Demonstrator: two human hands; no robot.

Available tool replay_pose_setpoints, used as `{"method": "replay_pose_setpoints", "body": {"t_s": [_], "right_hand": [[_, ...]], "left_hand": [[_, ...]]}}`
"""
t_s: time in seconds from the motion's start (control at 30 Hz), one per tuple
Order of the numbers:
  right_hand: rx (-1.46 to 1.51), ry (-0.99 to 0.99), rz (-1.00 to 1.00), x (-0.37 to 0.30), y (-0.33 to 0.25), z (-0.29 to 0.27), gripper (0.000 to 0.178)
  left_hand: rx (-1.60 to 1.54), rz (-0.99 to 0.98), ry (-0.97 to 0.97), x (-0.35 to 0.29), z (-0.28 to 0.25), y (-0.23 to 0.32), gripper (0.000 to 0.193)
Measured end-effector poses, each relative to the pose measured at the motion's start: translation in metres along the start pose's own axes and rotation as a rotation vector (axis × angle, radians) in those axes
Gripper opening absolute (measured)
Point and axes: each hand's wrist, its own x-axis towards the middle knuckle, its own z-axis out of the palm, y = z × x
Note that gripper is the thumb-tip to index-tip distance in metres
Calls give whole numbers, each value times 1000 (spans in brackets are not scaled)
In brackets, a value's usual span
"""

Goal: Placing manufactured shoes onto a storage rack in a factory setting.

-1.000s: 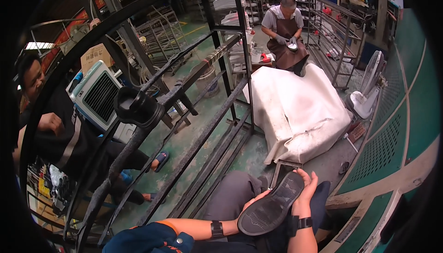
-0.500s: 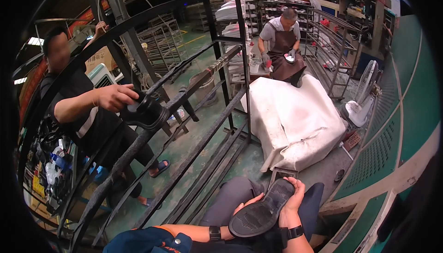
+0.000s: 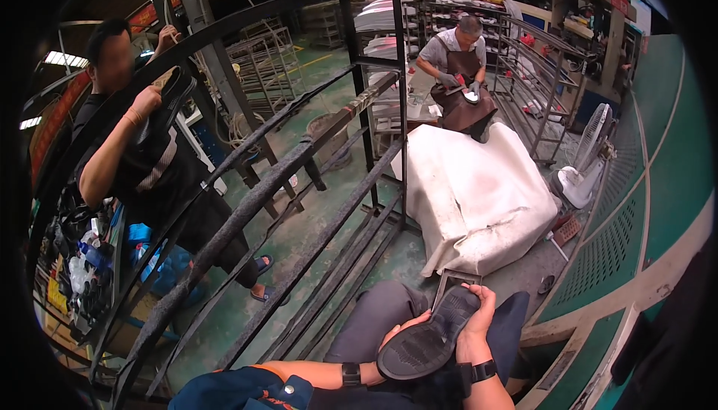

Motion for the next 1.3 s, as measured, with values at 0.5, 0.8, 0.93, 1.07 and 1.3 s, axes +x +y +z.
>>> {"method": "replay_pose_setpoints", "body": {"t_s": [0.5,0.8,0.93,1.07,1.3], "right_hand": [[7,57,84,53,7,-60,58],[-81,51,-139,57,27,-53,46],[17,-7,-154,35,6,-24,42],[175,-67,-76,-6,-18,2,37],[46,-226,-209,-16,-3,1,44]], "left_hand": [[443,-36,-199,97,31,18,63],[560,183,-257,78,29,31,68],[621,355,-451,79,43,52,69],[842,340,-311,51,59,67,70],[-27,-759,62,-17,35,88,80]]}}
